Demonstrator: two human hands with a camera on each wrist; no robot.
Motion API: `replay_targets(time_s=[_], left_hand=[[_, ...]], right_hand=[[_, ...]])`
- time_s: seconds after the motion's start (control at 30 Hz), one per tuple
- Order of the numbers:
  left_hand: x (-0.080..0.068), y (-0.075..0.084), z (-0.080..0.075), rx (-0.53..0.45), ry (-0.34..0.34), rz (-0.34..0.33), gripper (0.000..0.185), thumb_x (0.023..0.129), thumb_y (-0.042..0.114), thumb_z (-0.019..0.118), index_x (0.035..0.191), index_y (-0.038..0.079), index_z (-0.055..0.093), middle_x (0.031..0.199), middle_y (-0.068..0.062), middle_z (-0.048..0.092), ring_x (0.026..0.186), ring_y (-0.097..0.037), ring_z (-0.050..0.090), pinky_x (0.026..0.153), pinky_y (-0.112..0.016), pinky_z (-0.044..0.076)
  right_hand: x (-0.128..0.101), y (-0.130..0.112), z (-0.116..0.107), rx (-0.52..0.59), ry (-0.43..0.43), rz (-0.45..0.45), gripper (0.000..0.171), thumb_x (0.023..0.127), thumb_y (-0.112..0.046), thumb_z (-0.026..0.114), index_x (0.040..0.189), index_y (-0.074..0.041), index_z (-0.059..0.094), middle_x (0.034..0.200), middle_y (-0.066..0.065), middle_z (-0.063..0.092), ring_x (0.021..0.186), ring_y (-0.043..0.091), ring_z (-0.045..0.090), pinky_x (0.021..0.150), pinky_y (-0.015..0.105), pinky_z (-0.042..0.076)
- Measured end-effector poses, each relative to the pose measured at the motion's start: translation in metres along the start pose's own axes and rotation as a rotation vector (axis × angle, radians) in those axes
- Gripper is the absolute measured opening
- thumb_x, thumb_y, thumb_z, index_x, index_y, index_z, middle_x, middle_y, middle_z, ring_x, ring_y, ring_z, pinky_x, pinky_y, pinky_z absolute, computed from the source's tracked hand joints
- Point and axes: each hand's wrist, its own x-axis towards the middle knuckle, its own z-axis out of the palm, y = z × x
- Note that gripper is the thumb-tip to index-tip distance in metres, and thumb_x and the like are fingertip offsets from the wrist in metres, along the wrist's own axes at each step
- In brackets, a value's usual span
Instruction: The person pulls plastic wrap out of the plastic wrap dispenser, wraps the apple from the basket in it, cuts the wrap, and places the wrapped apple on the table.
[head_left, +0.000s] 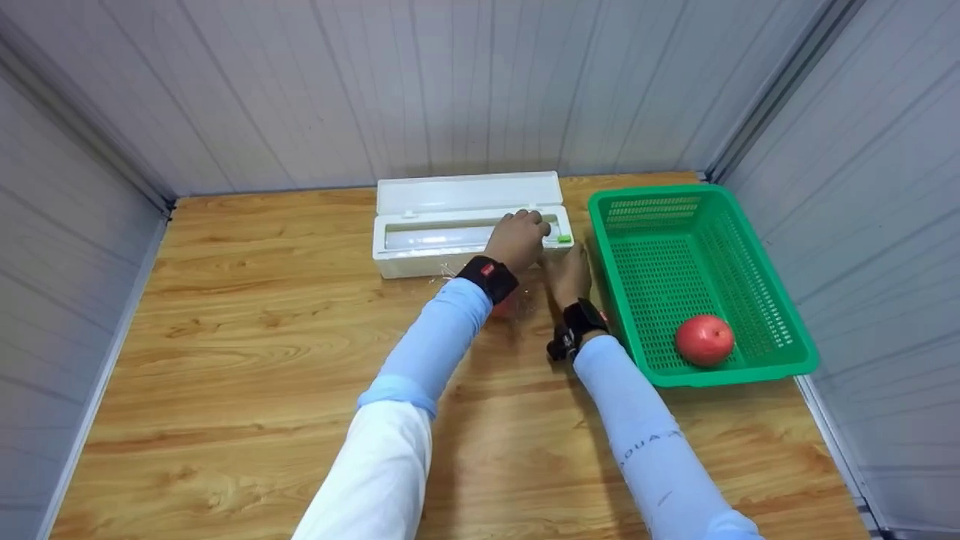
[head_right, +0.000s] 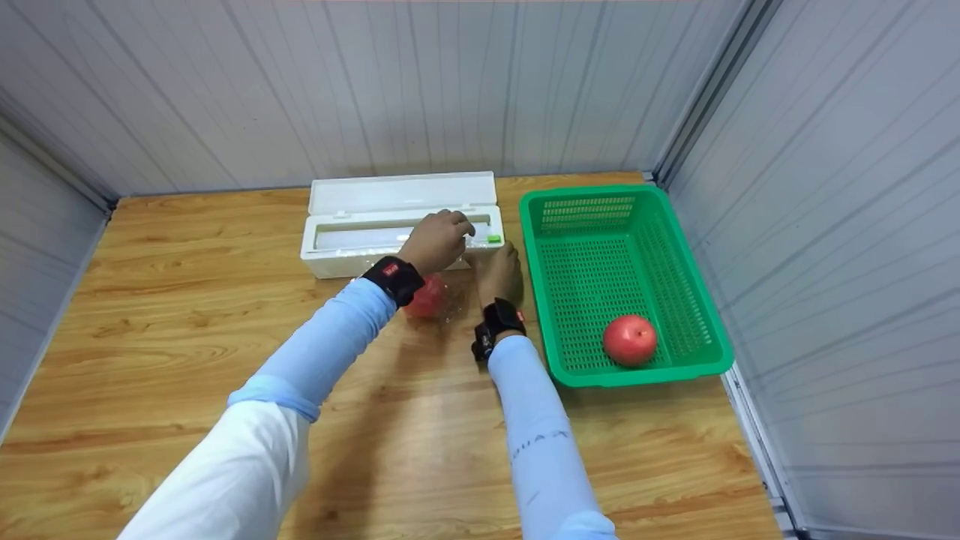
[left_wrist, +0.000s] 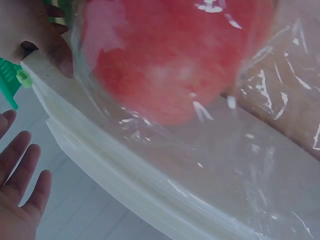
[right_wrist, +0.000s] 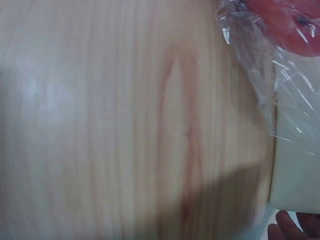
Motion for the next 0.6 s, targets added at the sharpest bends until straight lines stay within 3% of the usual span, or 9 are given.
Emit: replay_targets(time_s=[0.13, 0.3, 0.43, 0.6], left_hand=[[0.003, 0.005, 0.000, -0.040, -0.003, -0.017, 0.023, 0.091, 0.009, 0.053, 0.108, 0.010, 0.068, 0.107, -0.008, 0.066, 0.101, -0.026, 0.060, 0.086, -0.039, 0.051], [0.008, 0.017, 0.002, -0.113, 0.018, -0.008, 0.022, 0.091, 0.015, 0.058, 0.109, 0.009, 0.069, 0.105, -0.009, 0.068, 0.097, -0.028, 0.062, 0.085, -0.041, 0.052], [0.013, 0.024, 0.006, -0.122, 0.012, -0.040, 0.025, 0.090, 0.022, 0.062, 0.110, 0.009, 0.068, 0.105, -0.010, 0.068, 0.097, -0.028, 0.063, 0.086, -0.041, 0.051], [0.016, 0.022, 0.015, -0.084, -0.006, -0.100, 0.023, 0.091, 0.023, 0.060, 0.109, 0.010, 0.067, 0.104, -0.009, 0.067, 0.096, -0.026, 0.063, 0.086, -0.039, 0.051]], right_hand=[[0.002, 0.002, 0.004, -0.042, 0.010, 0.008, 0.063, 0.083, -0.041, 0.059, 0.128, 0.002, 0.046, 0.126, 0.019, 0.055, 0.113, 0.032, 0.056, 0.095, 0.043, 0.047], [0.001, 0.009, 0.011, -0.086, 0.050, -0.033, 0.039, 0.097, -0.028, 0.045, 0.127, -0.003, 0.048, 0.120, 0.014, 0.059, 0.107, 0.028, 0.058, 0.089, 0.041, 0.049], [-0.004, 0.013, 0.020, -0.132, 0.128, -0.119, 0.031, 0.098, -0.025, 0.047, 0.122, -0.006, 0.052, 0.115, 0.010, 0.062, 0.104, 0.025, 0.060, 0.087, 0.040, 0.050], [-0.005, 0.010, 0.026, -0.168, 0.194, -0.186, 0.029, 0.093, -0.030, 0.054, 0.109, -0.007, 0.061, 0.101, 0.008, 0.067, 0.093, 0.023, 0.063, 0.080, 0.038, 0.050]])
